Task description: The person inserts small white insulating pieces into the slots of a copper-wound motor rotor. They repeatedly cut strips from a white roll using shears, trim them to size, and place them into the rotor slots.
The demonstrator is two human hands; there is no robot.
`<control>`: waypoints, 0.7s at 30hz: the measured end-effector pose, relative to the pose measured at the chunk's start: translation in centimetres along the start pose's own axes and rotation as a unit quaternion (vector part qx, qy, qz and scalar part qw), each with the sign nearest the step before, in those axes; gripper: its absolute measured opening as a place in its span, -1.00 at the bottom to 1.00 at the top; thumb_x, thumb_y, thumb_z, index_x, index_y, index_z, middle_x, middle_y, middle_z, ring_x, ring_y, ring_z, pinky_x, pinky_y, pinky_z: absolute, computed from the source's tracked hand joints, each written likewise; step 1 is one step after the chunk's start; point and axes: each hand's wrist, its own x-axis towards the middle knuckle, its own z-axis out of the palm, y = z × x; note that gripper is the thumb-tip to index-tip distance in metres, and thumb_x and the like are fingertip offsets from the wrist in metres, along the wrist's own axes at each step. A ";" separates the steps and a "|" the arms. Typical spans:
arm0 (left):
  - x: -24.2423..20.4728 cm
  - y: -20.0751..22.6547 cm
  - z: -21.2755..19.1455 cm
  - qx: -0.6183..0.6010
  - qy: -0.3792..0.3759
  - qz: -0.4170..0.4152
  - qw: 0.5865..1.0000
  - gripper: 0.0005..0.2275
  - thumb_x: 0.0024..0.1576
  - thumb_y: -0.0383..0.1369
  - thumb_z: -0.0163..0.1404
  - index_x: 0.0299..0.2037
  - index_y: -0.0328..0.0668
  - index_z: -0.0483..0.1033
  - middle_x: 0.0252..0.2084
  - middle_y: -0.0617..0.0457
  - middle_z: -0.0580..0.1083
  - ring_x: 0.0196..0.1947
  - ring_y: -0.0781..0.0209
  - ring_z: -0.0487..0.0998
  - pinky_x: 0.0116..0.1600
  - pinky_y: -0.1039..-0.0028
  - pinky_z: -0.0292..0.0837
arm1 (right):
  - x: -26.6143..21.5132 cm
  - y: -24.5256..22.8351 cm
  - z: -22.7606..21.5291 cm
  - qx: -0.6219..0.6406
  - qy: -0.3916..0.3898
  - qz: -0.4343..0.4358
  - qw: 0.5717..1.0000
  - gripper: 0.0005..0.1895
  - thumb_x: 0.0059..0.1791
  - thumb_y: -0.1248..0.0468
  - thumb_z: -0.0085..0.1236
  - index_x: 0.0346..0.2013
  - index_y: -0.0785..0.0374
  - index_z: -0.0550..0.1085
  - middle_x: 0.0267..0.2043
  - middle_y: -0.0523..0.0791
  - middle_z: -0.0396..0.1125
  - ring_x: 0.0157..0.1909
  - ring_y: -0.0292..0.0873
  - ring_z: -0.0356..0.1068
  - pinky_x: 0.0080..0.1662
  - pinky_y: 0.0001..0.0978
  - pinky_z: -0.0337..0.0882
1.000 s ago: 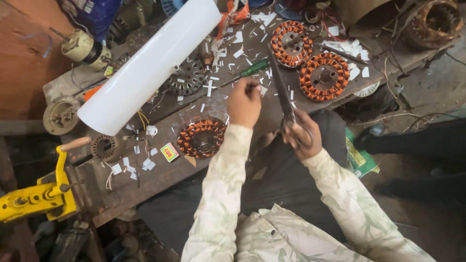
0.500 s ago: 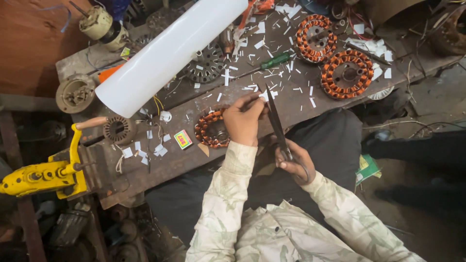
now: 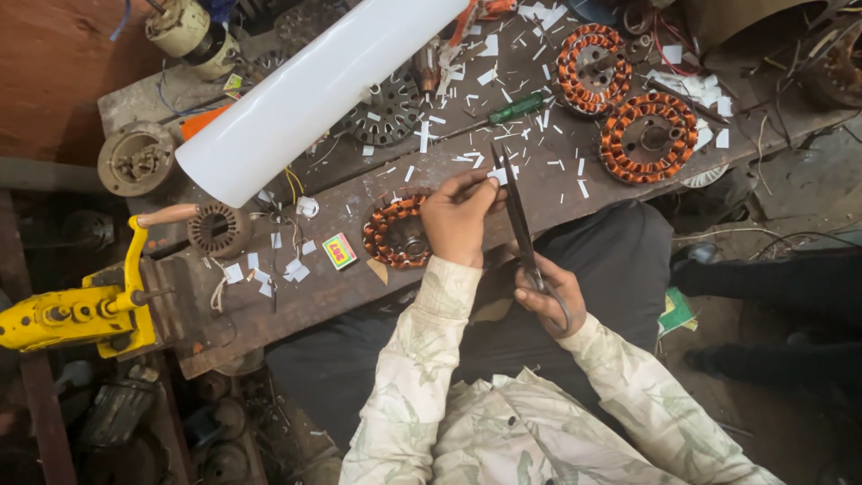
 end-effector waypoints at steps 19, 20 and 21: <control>-2.3 0.3 0.1 -0.075 -0.009 0.036 0.997 -0.79 0.13 -0.60 0.09 -0.07 -0.23 0.45 -0.27 0.14 0.49 -0.35 0.38 0.47 -0.23 0.55 0.40 | 0.2 -1.5 1.3 0.004 -0.032 -0.024 0.999 -0.10 -0.09 0.21 0.25 0.45 0.52 0.13 -0.33 -0.15 0.19 -0.42 -0.33 0.16 -0.23 -0.45 0.32; -2.5 0.6 0.3 -0.070 -0.016 0.033 0.997 -0.76 0.13 -0.59 0.08 -0.01 -0.19 0.47 -0.26 0.14 0.49 -0.34 0.39 0.48 -0.22 0.55 0.41 | 0.1 -1.5 1.3 0.003 -0.033 -0.028 0.999 -0.10 -0.09 0.20 0.25 0.45 0.52 0.13 -0.33 -0.15 0.20 -0.41 -0.33 0.17 -0.22 -0.45 0.33; -2.7 0.9 0.5 -0.066 -0.023 0.030 0.997 -0.72 0.14 -0.59 0.07 0.05 -0.15 0.48 -0.26 0.14 0.48 -0.33 0.39 0.49 -0.21 0.56 0.42 | 0.1 -1.4 1.2 0.003 -0.033 -0.032 0.999 -0.11 -0.08 0.20 0.24 0.45 0.53 0.14 -0.32 -0.15 0.20 -0.40 -0.33 0.18 -0.22 -0.45 0.33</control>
